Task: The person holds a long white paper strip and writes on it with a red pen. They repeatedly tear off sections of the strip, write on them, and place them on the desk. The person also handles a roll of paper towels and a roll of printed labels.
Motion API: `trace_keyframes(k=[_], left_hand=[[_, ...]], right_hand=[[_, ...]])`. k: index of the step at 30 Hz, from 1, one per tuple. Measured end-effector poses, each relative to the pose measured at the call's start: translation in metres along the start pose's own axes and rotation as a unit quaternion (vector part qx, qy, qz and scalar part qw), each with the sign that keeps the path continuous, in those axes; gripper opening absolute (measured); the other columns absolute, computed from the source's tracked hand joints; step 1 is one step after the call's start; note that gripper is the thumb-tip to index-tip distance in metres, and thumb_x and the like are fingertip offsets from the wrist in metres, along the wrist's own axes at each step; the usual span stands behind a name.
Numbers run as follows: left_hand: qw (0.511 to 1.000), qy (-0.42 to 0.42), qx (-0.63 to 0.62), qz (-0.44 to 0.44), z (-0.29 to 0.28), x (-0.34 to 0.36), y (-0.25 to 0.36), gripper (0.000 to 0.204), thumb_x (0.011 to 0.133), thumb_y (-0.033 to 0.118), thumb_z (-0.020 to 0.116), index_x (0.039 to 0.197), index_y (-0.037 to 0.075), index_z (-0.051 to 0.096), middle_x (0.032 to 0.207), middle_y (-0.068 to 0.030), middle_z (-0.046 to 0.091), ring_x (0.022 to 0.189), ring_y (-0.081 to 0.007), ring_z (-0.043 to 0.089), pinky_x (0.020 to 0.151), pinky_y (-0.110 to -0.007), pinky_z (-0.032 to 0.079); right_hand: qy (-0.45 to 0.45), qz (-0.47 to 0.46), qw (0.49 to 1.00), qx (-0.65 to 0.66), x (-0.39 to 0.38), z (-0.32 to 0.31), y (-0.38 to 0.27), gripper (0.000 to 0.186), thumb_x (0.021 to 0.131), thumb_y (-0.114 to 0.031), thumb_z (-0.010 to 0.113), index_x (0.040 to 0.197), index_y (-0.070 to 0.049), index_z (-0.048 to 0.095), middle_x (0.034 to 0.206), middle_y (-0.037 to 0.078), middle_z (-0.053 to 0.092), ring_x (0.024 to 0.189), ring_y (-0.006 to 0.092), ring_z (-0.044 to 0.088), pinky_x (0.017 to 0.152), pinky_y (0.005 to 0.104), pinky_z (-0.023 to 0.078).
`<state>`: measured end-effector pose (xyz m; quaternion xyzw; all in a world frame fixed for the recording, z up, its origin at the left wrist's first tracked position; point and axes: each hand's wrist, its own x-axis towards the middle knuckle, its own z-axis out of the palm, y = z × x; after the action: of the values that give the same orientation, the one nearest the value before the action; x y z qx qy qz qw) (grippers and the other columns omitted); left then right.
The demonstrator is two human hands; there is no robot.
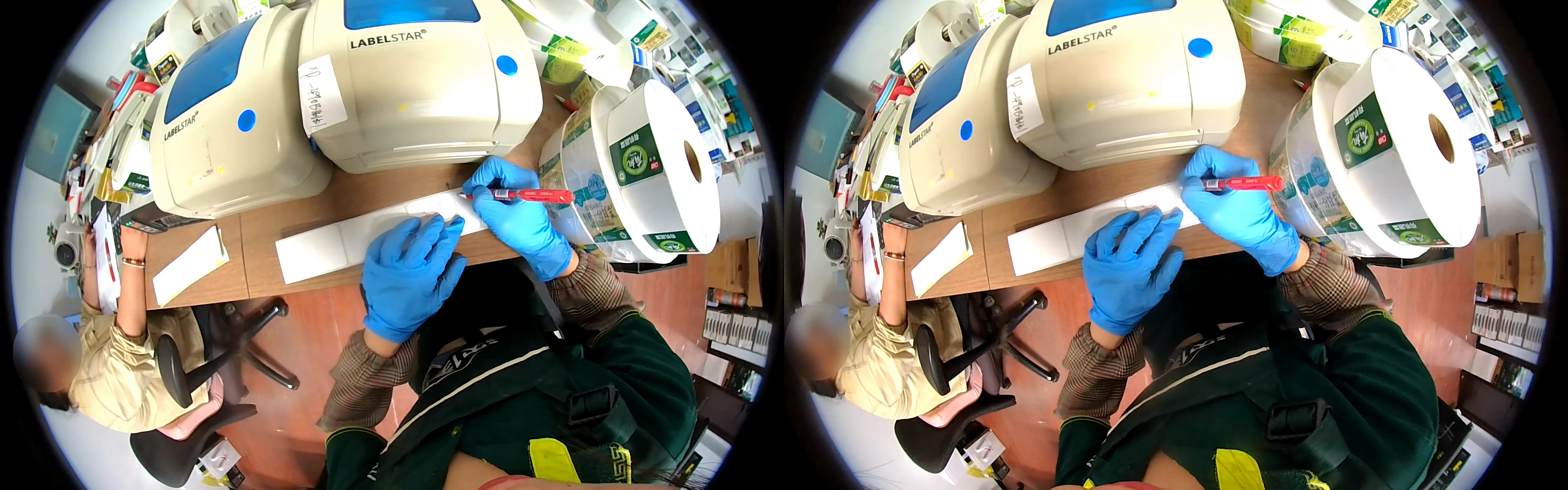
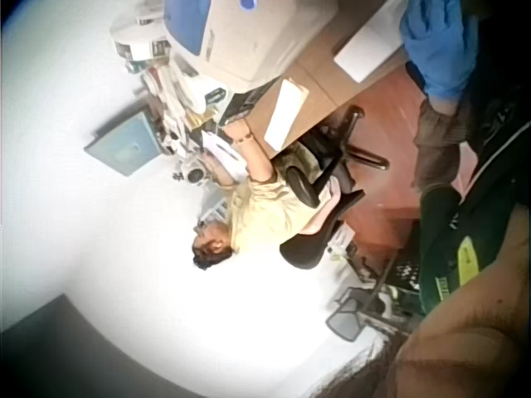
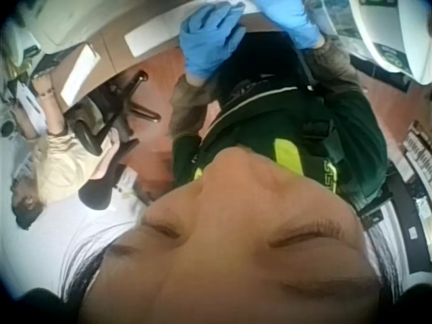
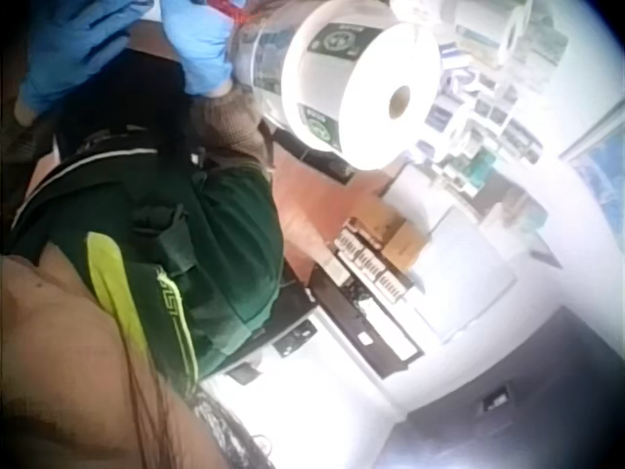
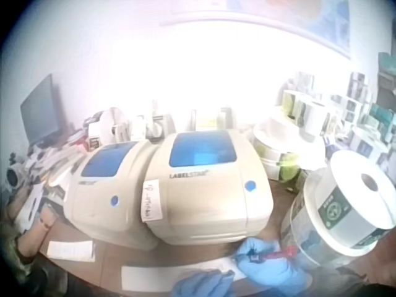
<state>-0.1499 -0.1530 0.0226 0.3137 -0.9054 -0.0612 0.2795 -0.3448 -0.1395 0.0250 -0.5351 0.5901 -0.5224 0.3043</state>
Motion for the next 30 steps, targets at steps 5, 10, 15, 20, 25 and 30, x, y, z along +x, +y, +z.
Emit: trace_keyframes(k=[5, 10, 15, 20, 25, 30], left_hand=[[1.000, 0.011, -0.001, 0.004, 0.001, 0.001, 0.001, 0.043, 0.075, 0.028, 0.069, 0.116, 0.022, 0.065, 0.114, 0.0023, 0.061, 0.106, -0.0216, 0.051, 0.088, -0.034, 0.040], [1.000, 0.008, -0.013, 0.004, 0.000, 0.000, 0.003, 0.041, 0.074, 0.026, 0.069, 0.115, 0.021, 0.066, 0.116, 0.0017, 0.060, 0.107, -0.0226, 0.052, 0.089, -0.035, 0.041], [0.999, 0.002, -0.037, 0.008, -0.005, -0.001, 0.001, 0.042, 0.074, 0.025, 0.069, 0.116, 0.021, 0.065, 0.122, 0.0011, 0.059, 0.111, -0.0241, 0.051, 0.093, -0.037, 0.040], [0.995, 0.074, -0.053, -0.029, -0.013, -0.012, 0.008, 0.040, 0.074, 0.016, 0.068, 0.114, 0.020, 0.066, 0.122, -0.0016, 0.058, 0.112, -0.0272, 0.051, 0.094, -0.039, 0.040], [0.953, 0.247, -0.028, -0.175, 0.001, -0.055, 0.017, 0.044, 0.071, 0.000, 0.062, 0.113, 0.013, 0.066, 0.117, -0.0086, 0.058, 0.110, -0.0308, 0.051, 0.095, -0.039, 0.040], [0.888, 0.332, -0.041, -0.315, 0.013, -0.101, 0.034, 0.049, 0.071, -0.006, 0.058, 0.117, 0.008, 0.063, 0.122, -0.0161, 0.053, 0.113, -0.0315, 0.049, 0.099, -0.039, 0.038]], right_hand=[[0.003, -0.002, 1.000, -0.022, -0.002, -0.002, -0.001, 0.005, 0.077, -0.001, 0.061, 0.073, -0.002, 0.057, 0.065, 0.002, 0.057, 0.062, 0.0037, 0.050, 0.054, 0.0224, 0.042], [0.045, -0.080, 0.995, 0.030, -0.007, -0.004, -0.011, 0.006, 0.081, 0.000, 0.057, 0.082, -0.001, 0.063, 0.070, 0.004, 0.061, 0.065, 0.0046, 0.053, 0.057, 0.0218, 0.045], [0.049, -0.073, 0.996, 0.025, -0.009, 0.002, -0.027, 0.016, 0.087, -0.002, 0.057, 0.101, -0.001, 0.066, 0.080, 0.006, 0.066, 0.073, 0.0077, 0.059, 0.064, 0.0226, 0.048], [0.011, -0.069, 0.997, 0.017, -0.011, 0.003, -0.038, 0.022, 0.090, -0.003, 0.056, 0.110, -0.002, 0.064, 0.091, 0.009, 0.067, 0.083, 0.0126, 0.063, 0.076, 0.0250, 0.050], [0.015, -0.050, 0.998, 0.017, -0.017, 0.005, -0.044, 0.023, 0.089, -0.002, 0.056, 0.110, -0.002, 0.065, 0.098, 0.008, 0.067, 0.088, 0.0132, 0.064, 0.080, 0.0260, 0.049], [0.023, -0.028, 0.999, 0.030, -0.021, 0.002, -0.045, 0.021, 0.092, -0.009, 0.055, 0.108, -0.003, 0.065, 0.095, 0.007, 0.066, 0.083, 0.0124, 0.062, 0.076, 0.0250, 0.048]])
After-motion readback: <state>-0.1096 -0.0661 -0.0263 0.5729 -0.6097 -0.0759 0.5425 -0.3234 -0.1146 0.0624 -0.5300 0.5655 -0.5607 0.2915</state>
